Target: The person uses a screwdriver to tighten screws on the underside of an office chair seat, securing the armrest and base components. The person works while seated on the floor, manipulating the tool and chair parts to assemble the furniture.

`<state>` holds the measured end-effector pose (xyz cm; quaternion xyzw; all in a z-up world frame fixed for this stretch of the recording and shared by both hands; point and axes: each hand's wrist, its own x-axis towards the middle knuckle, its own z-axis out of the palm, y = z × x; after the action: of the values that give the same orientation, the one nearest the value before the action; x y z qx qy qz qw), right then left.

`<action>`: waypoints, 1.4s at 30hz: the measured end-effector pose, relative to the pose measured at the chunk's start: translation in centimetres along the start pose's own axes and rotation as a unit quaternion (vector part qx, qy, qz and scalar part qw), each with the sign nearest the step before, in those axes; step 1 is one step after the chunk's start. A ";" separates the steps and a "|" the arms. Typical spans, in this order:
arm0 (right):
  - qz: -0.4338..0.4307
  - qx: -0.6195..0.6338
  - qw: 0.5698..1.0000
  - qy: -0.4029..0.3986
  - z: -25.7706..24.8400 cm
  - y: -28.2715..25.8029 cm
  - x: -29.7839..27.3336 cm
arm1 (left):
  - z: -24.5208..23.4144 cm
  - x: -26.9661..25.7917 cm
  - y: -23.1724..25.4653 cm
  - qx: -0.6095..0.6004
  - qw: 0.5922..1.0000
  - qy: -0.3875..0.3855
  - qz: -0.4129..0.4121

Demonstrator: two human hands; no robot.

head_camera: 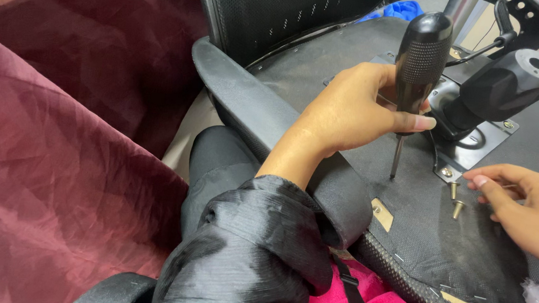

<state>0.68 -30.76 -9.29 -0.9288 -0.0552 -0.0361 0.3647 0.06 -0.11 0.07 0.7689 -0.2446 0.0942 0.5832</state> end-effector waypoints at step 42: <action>-0.083 -0.321 0.939 0.088 3.3 0.6 -3.9 | 0.6 0.3 0.0 0.030 0.999 0.021 -0.028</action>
<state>-3.00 -29.28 -12.52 -0.9817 -0.0854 -0.1638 0.0465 0.26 -0.77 0.02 0.7902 -0.2082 0.1013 0.5675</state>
